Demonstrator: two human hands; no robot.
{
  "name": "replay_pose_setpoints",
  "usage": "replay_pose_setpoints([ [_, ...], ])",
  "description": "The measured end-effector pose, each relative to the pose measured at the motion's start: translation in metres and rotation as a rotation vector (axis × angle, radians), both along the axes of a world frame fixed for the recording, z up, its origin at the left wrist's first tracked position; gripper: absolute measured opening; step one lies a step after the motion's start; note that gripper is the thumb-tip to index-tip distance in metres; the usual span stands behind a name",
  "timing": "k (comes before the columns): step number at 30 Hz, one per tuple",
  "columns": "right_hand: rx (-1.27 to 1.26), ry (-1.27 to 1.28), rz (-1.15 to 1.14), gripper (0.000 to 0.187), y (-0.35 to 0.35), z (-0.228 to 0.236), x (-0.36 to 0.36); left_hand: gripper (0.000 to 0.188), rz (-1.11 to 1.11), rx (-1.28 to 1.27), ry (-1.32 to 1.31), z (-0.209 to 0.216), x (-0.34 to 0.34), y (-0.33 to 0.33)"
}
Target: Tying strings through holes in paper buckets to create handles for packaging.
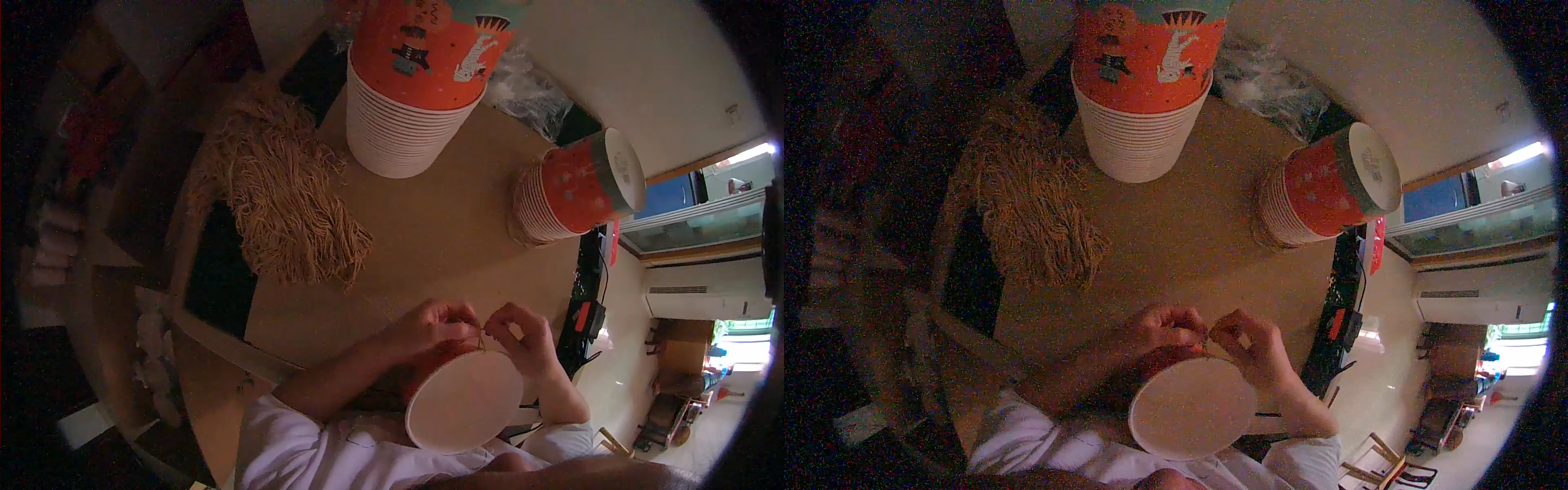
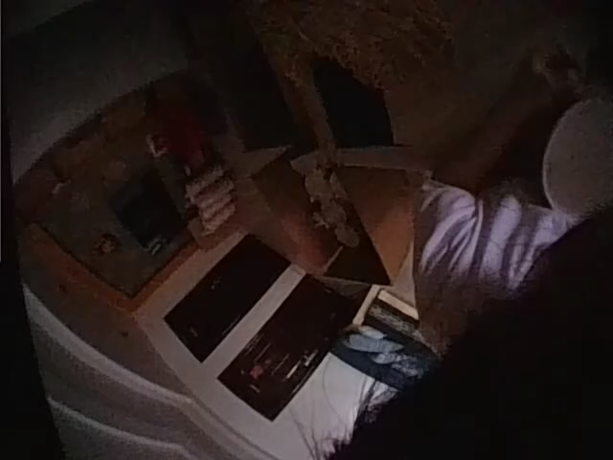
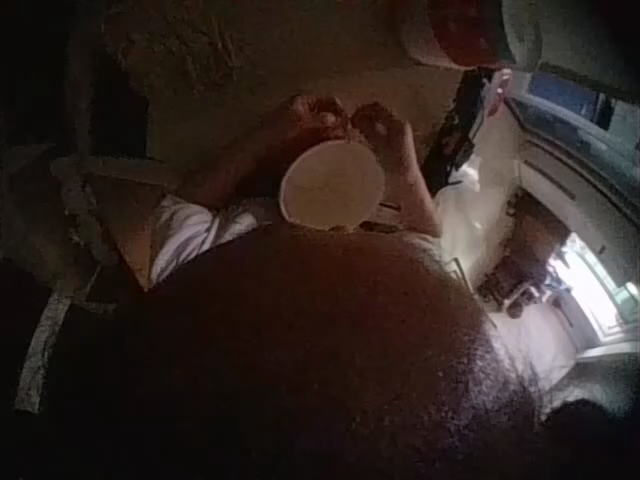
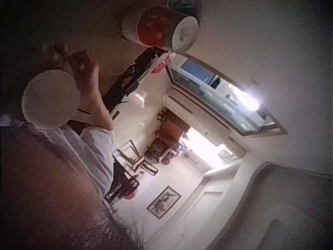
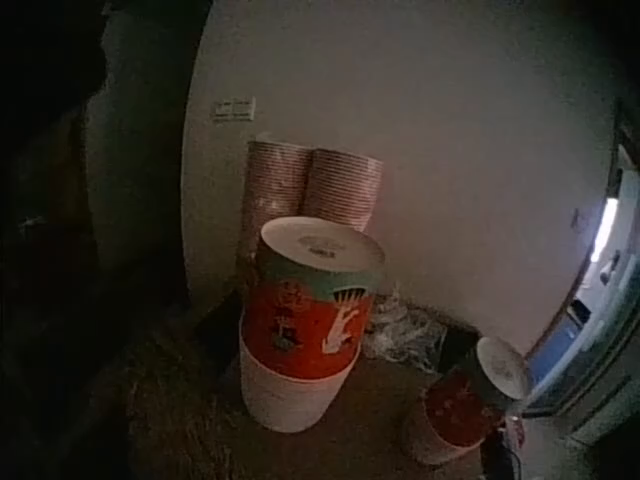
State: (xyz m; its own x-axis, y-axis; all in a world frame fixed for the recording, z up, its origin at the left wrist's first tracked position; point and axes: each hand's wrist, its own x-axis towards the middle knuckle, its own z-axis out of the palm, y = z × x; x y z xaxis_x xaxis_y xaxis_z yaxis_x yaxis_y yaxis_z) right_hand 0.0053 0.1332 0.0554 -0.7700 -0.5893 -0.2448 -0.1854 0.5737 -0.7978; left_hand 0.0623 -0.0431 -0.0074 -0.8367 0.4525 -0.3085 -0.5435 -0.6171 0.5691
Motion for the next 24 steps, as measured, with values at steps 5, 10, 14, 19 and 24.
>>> replay_pose_setpoints([
  [5, -0.047, 0.274, 0.032, 0.005, -0.010, 0.012, 0.013, 0.014, -0.031, 0.183, -0.086, -0.021, 0.003, 0.001],
  [10, -0.001, 0.467, 0.070, 0.010, -0.008, 0.012, 0.021, 0.015, -0.062, 0.000, -0.054, 0.010, -0.001, -0.011],
  [14, -0.059, 0.423, 0.021, 0.012, -0.009, 0.012, 0.023, 0.018, -0.067, -0.177, 0.069, 0.012, -0.002, -0.008],
  [19, -0.016, 0.606, -0.025, 0.014, -0.009, 0.008, 0.027, 0.019, -0.059, -0.156, -0.012, 0.004, -0.003, -0.001],
  [24, -0.011, 0.808, 0.118, 0.018, -0.007, 0.006, 0.025, 0.019, -0.093, -0.074, -0.031, 0.008, -0.005, -0.004],
])
